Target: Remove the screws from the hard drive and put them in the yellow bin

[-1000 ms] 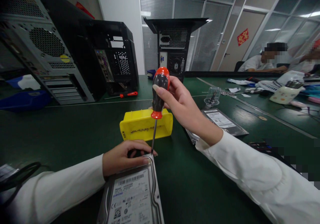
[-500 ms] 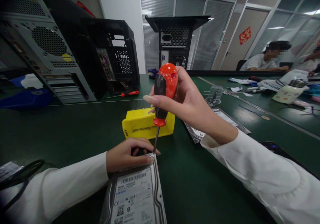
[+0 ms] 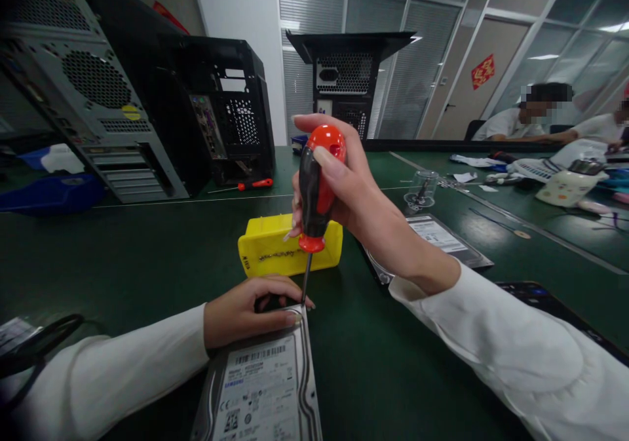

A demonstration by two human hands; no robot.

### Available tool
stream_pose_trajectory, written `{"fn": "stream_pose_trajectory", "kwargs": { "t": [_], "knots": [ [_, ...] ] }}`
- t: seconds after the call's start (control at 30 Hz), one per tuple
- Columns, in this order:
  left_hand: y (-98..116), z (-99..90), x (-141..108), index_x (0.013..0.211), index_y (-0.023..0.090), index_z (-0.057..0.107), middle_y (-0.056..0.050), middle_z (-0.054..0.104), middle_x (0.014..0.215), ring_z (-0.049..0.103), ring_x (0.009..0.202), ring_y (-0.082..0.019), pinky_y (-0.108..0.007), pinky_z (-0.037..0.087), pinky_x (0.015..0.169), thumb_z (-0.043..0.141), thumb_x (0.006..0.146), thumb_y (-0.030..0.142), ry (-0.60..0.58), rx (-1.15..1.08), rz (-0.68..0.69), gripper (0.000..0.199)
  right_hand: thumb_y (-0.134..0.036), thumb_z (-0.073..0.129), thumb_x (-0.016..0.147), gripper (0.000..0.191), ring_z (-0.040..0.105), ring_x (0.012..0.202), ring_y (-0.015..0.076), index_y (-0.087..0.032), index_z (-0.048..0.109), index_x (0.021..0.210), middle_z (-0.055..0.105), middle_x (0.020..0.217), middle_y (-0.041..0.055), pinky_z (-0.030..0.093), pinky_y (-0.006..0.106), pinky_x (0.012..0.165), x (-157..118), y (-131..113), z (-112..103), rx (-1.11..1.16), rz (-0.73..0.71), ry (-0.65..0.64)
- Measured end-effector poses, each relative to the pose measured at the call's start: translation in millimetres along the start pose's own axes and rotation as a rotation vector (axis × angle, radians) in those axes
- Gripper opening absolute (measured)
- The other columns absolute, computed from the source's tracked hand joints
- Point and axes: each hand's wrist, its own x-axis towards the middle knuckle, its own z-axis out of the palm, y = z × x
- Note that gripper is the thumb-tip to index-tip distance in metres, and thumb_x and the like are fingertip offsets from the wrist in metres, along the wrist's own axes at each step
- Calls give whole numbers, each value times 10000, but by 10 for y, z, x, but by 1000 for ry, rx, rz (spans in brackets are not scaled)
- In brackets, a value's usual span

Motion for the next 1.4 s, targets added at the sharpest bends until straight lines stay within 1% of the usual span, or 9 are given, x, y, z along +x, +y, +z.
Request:
{"fn": "stream_pose_trajectory", "kwargs": {
  "t": [0.2, 0.37, 0.47, 0.57, 0.73, 0.97, 1.13, 1.27, 1.4],
  "knots": [
    [-37, -8, 10, 1108, 171, 653, -79, 639, 1089, 575, 977, -213, -322, 435, 862, 597, 843, 313, -22, 29, 39, 305, -176, 467, 895, 202, 610, 802, 121, -201, 446, 1095, 558, 968, 21, 538, 285, 761, 12, -33, -70, 14, -22, 20],
    [-76, 1, 19, 1086, 178, 661, -77, 642, 1084, 579, 961, -210, -315, 444, 843, 597, 835, 337, -29, 25, 57, 304, -188, 575, 836, 231, 561, 644, 87, -238, 424, 1003, 535, 773, -41, 498, 232, 636, 43, 2, -53, 30, -13, 42],
    [-68, -1, 18, 1080, 171, 662, -72, 644, 1068, 579, 941, -208, -311, 449, 828, 598, 831, 336, -28, 20, 54, 304, -307, 447, 907, 156, 523, 603, 84, -257, 421, 1053, 499, 752, -41, 465, 236, 608, 87, 9, 25, 74, -1, 5],
    [-57, -8, 11, 1085, 173, 658, -66, 648, 1060, 582, 930, -202, -300, 452, 820, 591, 838, 330, -27, 23, 51, 301, -324, 267, 959, 268, 551, 666, 95, -217, 452, 1121, 500, 812, -11, 474, 252, 663, 146, -21, 84, 118, 30, -79],
    [-43, -15, 4, 1075, 182, 662, -58, 656, 1061, 588, 940, -194, -289, 450, 823, 589, 846, 315, -24, 29, 54, 275, -235, 518, 861, 121, 597, 772, 100, -186, 508, 971, 550, 914, 0, 528, 244, 736, 256, -55, 93, -7, 29, -103],
    [-4, -9, -3, 1077, 191, 666, -60, 659, 1057, 590, 954, -198, -283, 447, 822, 602, 842, 313, 7, 30, 30, 273, -352, 581, 822, 252, 487, 516, 73, -249, 425, 990, 489, 690, -50, 486, 202, 519, 279, -15, 122, -12, 43, -98],
    [10, -4, -10, 1071, 203, 672, -57, 660, 1058, 588, 955, -204, -291, 447, 837, 597, 841, 310, 16, 41, 18, 264, -311, 363, 923, 212, 568, 698, 104, -190, 501, 1028, 516, 835, 14, 514, 243, 679, 270, -92, 76, 112, 106, -190],
    [10, -1, -10, 1068, 204, 672, -57, 660, 1064, 587, 971, -206, -292, 447, 857, 601, 834, 305, 22, 26, 0, 264, -243, 500, 851, 91, 608, 767, 106, -195, 503, 929, 556, 858, 5, 531, 275, 771, 286, -102, 10, 27, 63, -141],
    [11, 0, -7, 1073, 208, 670, -59, 654, 1074, 584, 985, -212, -300, 446, 867, 599, 835, 323, 18, 28, -7, 274, -233, 578, 812, 164, 575, 658, 75, -211, 441, 900, 545, 777, -32, 537, 257, 720, 291, -62, -11, 13, 4, -137]
  ]
}}
